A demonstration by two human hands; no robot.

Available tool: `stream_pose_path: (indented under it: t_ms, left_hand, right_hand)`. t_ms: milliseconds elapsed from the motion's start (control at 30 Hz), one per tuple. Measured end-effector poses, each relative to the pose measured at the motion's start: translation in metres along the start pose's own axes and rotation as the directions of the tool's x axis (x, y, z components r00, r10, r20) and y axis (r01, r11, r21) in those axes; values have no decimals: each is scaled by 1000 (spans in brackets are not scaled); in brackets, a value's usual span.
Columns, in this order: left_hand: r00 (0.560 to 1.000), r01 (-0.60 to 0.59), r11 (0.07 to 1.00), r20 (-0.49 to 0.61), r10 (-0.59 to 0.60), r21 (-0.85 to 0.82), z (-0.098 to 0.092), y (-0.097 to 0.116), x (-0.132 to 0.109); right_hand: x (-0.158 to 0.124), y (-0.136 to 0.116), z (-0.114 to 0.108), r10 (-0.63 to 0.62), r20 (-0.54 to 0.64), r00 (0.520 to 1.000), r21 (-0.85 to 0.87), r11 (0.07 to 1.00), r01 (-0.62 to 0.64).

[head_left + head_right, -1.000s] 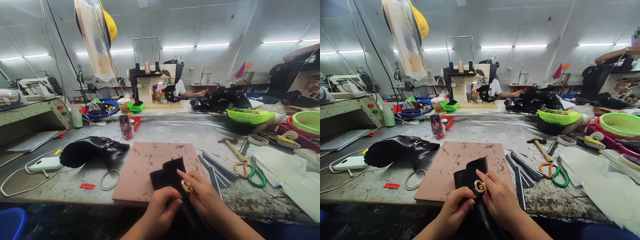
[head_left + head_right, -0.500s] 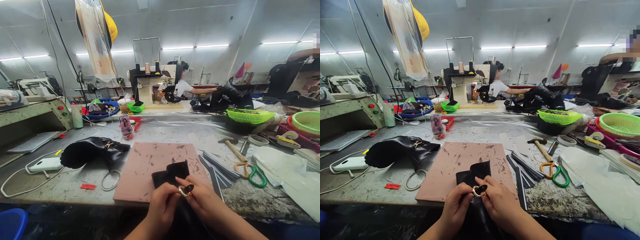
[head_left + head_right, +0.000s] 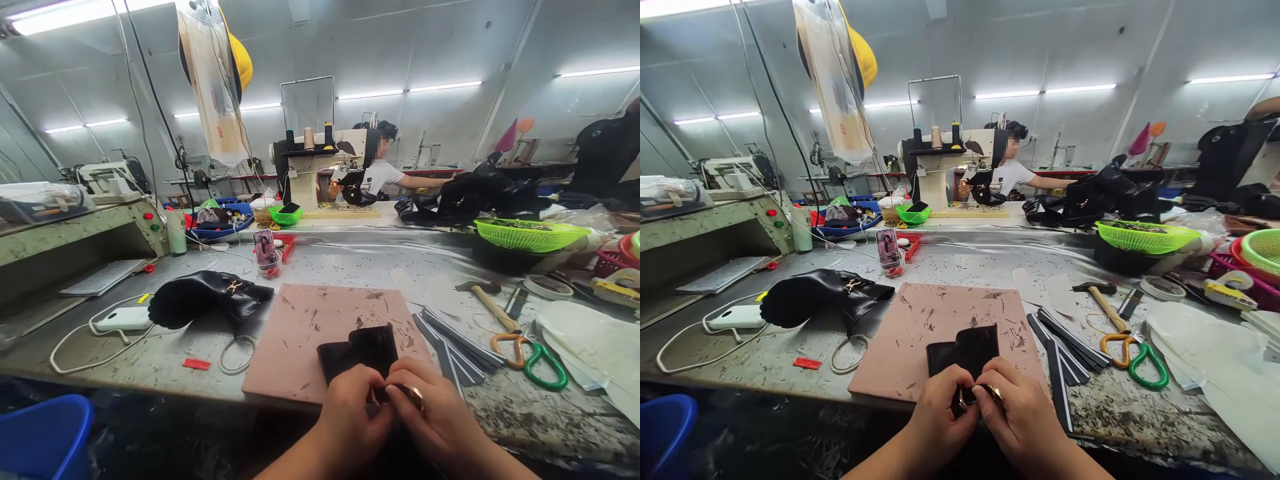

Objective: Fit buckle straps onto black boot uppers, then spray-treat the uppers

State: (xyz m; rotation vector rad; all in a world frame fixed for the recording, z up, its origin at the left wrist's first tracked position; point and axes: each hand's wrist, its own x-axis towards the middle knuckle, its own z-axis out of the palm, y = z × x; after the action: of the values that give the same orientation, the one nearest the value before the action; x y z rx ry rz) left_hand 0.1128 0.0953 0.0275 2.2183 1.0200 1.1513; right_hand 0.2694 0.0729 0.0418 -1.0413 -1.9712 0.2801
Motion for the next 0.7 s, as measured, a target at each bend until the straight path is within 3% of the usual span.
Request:
stream_pose_path:
  t_ms: [67, 133, 233, 300, 367, 500, 600, 700]
  left_hand:
    - [997, 33, 993, 65, -41, 113, -1, -1, 0]
    - [986, 64, 977, 135, -93, 204, -3, 0, 1]
    - [960, 81, 969, 242, -138, 233, -10, 3, 9]
    - [941, 102, 968, 293, -169, 231, -15, 6, 17]
    - [923, 129, 967, 330, -198, 220, -19, 6, 24]
    - [897, 174, 977, 388, -210, 128, -23, 0, 25]
    - [885, 269, 963, 388, -257, 23, -25, -6, 15]
    - [870, 318, 947, 409, -275, -37, -28, -11, 8]
  right_hand:
    - [0, 3, -6, 14, -41, 999, -12, 1000, -14]
    - [0, 6, -16, 124, -40, 991, 90, 989, -120]
    - [3, 4, -32, 296, 160, 942, 367, 868, -335]
    - [9, -3, -39, 280, 313, 907, 472, 783, -405]
    - [16, -10, -40, 189, 365, 911, 502, 784, -364]
    - [22, -5, -24, 59, 341, 938, 536, 808, -246]
    - [18, 10, -4, 189, 279, 941, 533, 785, -316]
    - [16, 15, 11, 317, 349, 882, 350, 829, -436]
